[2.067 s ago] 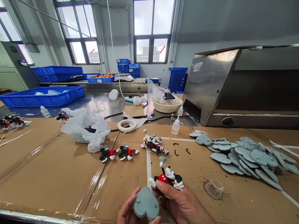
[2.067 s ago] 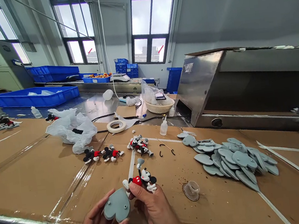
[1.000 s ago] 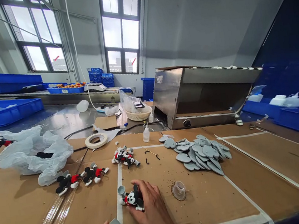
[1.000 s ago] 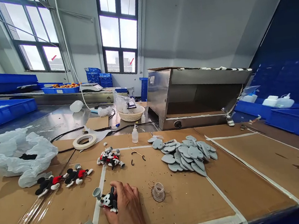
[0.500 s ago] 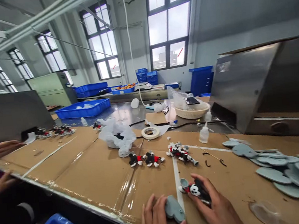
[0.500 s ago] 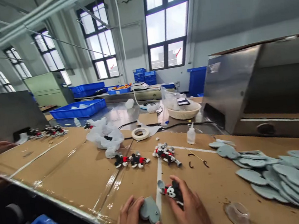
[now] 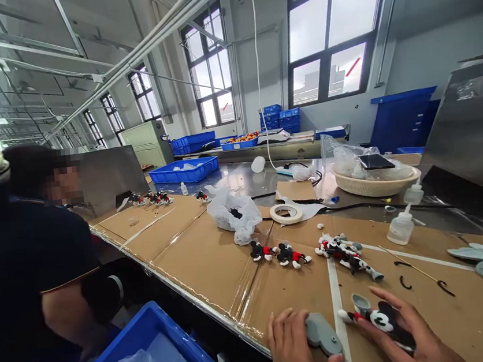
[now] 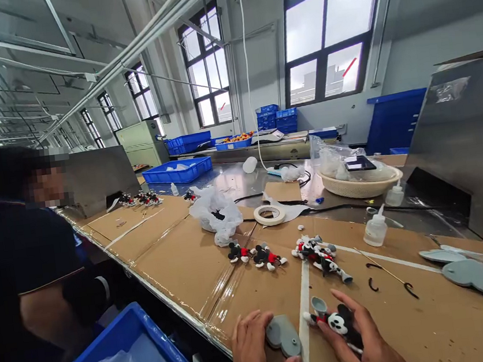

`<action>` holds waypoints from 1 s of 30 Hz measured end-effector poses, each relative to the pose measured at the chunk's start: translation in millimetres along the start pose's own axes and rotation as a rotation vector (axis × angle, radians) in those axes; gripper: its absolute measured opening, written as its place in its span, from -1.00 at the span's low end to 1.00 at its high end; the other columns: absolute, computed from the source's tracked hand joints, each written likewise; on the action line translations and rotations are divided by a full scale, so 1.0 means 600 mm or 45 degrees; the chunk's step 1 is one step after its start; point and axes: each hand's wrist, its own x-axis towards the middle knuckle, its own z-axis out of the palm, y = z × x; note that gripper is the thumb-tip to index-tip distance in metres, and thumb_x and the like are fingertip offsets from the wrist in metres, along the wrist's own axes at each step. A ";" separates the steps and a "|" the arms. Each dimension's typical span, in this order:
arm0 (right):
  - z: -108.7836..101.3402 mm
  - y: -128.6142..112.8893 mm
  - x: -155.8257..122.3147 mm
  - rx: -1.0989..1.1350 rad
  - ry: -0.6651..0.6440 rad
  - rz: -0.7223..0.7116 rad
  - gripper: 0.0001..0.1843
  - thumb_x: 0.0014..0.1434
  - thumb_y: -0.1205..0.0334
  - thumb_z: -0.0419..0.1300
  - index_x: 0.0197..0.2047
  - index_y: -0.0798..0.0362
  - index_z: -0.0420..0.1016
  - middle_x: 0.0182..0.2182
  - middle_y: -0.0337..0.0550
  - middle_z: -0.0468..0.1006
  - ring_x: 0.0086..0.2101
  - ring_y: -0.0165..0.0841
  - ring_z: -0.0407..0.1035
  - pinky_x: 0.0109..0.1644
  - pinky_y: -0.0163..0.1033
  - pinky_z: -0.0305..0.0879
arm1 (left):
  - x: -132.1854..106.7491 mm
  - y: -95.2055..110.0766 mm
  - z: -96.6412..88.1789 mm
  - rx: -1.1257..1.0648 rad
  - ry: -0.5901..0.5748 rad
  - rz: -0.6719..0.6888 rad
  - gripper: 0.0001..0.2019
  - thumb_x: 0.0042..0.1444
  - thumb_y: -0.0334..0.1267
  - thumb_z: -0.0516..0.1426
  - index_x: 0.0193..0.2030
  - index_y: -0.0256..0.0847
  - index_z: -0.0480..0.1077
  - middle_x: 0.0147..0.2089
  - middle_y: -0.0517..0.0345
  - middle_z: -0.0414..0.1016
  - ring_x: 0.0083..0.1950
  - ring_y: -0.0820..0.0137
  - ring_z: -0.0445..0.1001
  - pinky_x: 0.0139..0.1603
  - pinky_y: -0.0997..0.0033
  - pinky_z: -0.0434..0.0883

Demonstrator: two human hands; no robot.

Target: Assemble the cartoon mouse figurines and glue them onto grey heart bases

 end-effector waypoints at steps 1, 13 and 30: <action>0.000 -0.001 0.002 0.000 0.006 0.026 -0.41 0.04 -0.22 0.16 0.08 -0.11 0.41 -0.28 -0.08 0.67 -0.29 -0.09 0.59 -0.42 -0.18 0.46 | -0.001 0.000 -0.002 -0.006 -0.005 0.000 -0.31 -0.45 -0.54 0.20 -0.03 -0.08 0.35 -0.06 0.06 0.56 0.01 0.00 0.47 0.21 -0.21 0.19; 0.015 -0.029 0.014 0.041 -0.173 0.188 -0.37 -0.03 -0.25 0.11 0.02 -0.06 0.44 -0.03 -0.07 0.60 -0.15 -0.08 0.55 -0.13 -0.08 0.48 | -0.015 0.002 -0.017 -0.062 -0.005 0.017 -0.30 -0.37 -0.55 0.23 0.03 -0.09 0.26 -0.05 0.07 0.50 0.01 0.10 0.45 0.24 -0.19 0.19; 0.019 -0.020 0.008 -0.091 -0.137 -0.004 -0.46 0.09 -0.18 0.05 0.01 -0.04 0.47 -0.01 -0.04 0.49 0.00 -0.07 0.43 0.05 0.06 0.38 | -0.020 0.012 -0.039 -0.283 0.121 -0.083 -0.47 -0.04 -0.48 0.10 0.14 -0.14 0.33 0.08 -0.02 0.42 0.12 0.27 0.43 0.11 0.29 0.42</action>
